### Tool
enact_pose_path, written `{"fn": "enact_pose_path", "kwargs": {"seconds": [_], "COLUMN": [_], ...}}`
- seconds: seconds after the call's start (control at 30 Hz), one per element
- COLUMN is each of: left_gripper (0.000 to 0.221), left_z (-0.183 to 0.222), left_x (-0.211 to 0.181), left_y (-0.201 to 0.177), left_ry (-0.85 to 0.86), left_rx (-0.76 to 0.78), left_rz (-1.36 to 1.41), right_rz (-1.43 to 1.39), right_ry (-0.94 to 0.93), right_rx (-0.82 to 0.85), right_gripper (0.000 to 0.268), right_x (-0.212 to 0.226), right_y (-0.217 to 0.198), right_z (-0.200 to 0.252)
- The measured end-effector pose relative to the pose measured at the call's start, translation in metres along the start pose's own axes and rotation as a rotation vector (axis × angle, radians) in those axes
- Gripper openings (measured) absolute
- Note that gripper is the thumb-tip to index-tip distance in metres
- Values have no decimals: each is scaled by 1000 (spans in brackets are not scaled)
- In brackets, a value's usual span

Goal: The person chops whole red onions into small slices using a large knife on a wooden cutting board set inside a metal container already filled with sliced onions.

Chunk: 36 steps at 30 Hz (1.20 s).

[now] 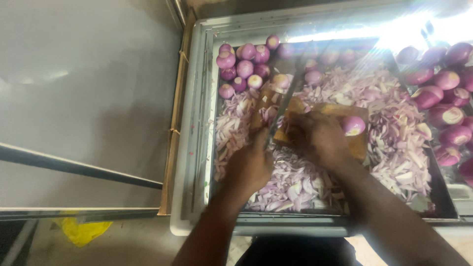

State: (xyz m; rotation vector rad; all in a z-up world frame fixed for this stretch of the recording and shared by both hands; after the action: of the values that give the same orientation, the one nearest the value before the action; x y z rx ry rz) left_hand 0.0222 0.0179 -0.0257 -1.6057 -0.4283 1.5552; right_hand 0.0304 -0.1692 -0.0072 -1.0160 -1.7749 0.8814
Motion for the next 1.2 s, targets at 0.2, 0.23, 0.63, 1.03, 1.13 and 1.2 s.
{"fn": "enact_pose_path", "kwargs": {"seconds": [0.2, 0.23, 0.63, 1.03, 1.13, 1.2], "left_gripper": [36, 41, 46, 60, 60, 61], "left_z": [42, 46, 47, 45, 48, 48], "left_x": [68, 76, 86, 67, 65, 67], "left_y": [3, 8, 11, 10, 6, 5], "left_ry": [274, 222, 174, 70, 79, 91], "left_rx": [-570, -565, -606, -419, -443, -432], "left_rz": [480, 516, 619, 188, 290, 364], "right_rz": [-122, -136, -231, 185, 238, 345], "right_ry": [-115, -8, -255, 175, 112, 46], "right_rx": [-36, 8, 138, 224, 236, 254], "right_gripper": [45, 49, 52, 62, 65, 62], "right_x": [1, 1, 37, -78, -73, -72], "right_y": [12, 18, 14, -92, -78, -67], "right_z": [-7, -9, -22, 58, 50, 36]}}
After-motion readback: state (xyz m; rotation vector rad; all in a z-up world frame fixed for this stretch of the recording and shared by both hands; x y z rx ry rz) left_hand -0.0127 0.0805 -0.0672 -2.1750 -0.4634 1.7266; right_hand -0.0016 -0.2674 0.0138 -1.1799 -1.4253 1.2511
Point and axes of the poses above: each hand's wrist, its own z-axis away from the middle knuckle, its own y-axis out of the palm, x = y × z, the point moved 3 cm from there along -z, towards the middle knuckle, and after that the axes turned 4 degrees about z, right-handed, at the moved point
